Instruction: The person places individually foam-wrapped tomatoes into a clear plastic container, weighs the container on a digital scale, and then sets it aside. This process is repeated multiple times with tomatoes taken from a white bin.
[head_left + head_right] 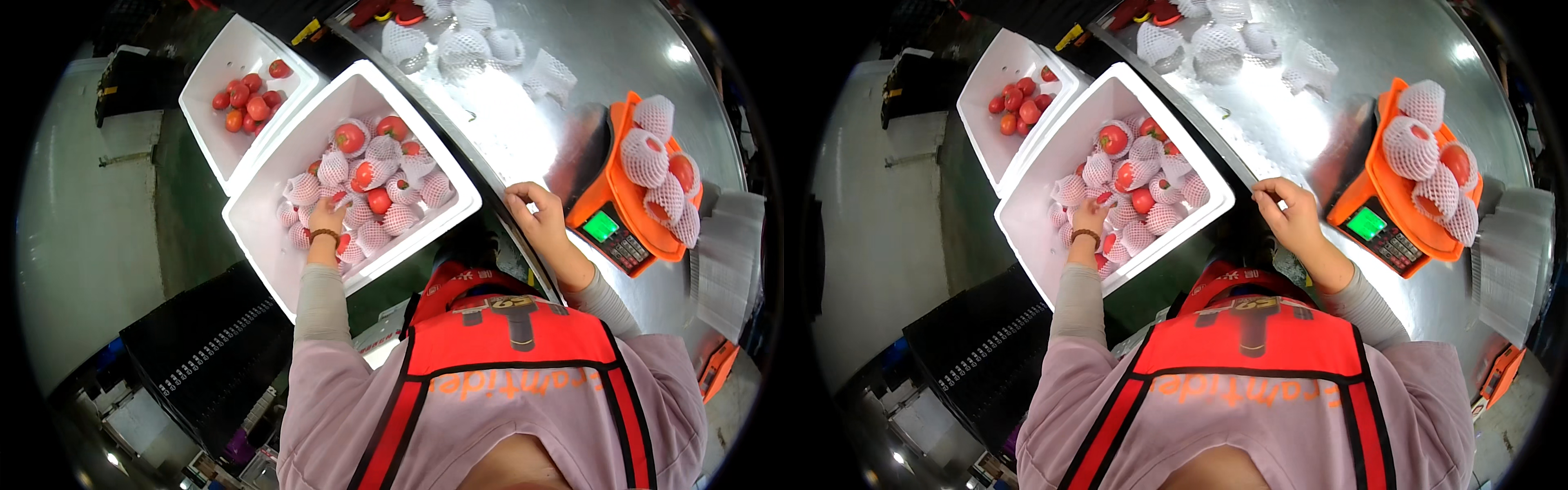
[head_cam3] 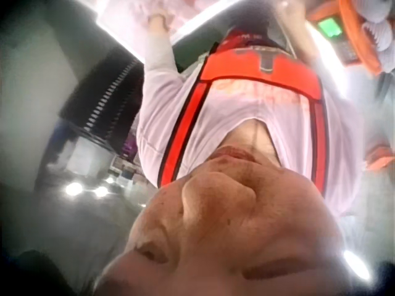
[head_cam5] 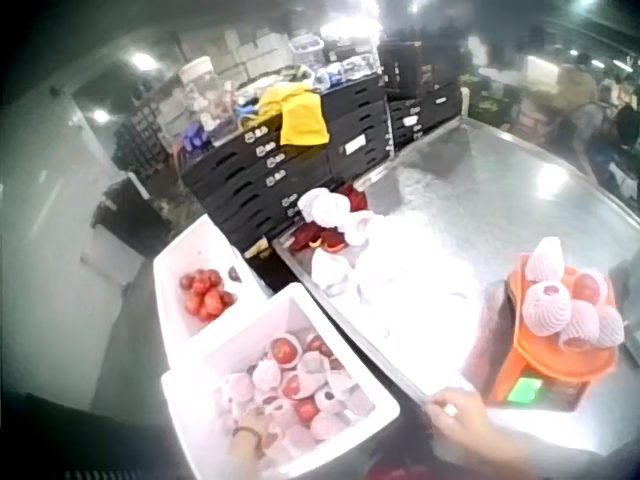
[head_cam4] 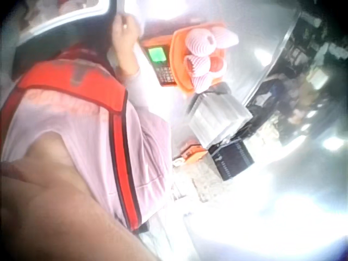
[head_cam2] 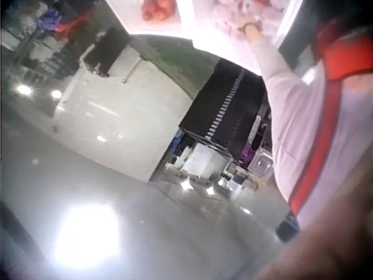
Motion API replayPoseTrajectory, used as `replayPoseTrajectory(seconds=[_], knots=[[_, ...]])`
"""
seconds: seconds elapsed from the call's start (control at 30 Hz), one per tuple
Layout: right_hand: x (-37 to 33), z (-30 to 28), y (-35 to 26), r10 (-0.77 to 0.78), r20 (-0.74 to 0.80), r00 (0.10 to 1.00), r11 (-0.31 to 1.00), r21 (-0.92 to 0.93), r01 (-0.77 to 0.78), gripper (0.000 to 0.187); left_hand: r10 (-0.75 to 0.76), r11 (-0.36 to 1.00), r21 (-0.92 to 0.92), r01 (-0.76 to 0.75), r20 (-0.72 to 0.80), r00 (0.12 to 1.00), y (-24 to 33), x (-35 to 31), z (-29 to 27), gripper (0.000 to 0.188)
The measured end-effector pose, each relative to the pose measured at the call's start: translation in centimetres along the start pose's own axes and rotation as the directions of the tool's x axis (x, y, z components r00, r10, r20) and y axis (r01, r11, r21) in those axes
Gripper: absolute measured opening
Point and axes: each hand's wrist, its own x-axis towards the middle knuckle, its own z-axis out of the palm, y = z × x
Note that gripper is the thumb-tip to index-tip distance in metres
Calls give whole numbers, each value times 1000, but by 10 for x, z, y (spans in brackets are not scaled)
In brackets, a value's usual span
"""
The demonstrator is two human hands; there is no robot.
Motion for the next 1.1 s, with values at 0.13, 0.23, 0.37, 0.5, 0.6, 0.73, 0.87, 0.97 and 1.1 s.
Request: replayPoseTrajectory(seconds=[0.13,0.23,0.37,0.5,0.6,0.73,0.87,0.97,1.1], knots=[[31,20,-1,71,9,997,996,45,-72,11,82,982,-153,-110,-178,981,53,17,6,30],[46,37,3,95,43,995,991,88,-99,12,-102,940,-342,2,-274,956,44,33,1,25],[53,53,11,176,72,982,975,125,-184,12,-116,986,-162,35,-522,845,15,34,-7,41],[57,67,7,205,119,971,968,121,-219,12,55,978,206,39,-431,901,-15,44,-24,70],[59,73,8,190,126,974,977,78,-200,13,49,925,376,57,-266,963,-11,61,-34,75],[62,77,4,184,122,975,977,89,-195,13,-7,955,295,36,-100,995,-31,90,-58,82],[60,72,-6,182,96,979,975,111,-192,13,-235,843,-486,230,52,971,-11,75,-75,84],[54,74,-11,238,104,966,941,221,-255,13,1,243,-942,234,241,970,40,23,-76,73],[53,89,-32,223,324,919,861,377,-342,20,402,-64,-928,367,312,861,123,-46,-69,59]])
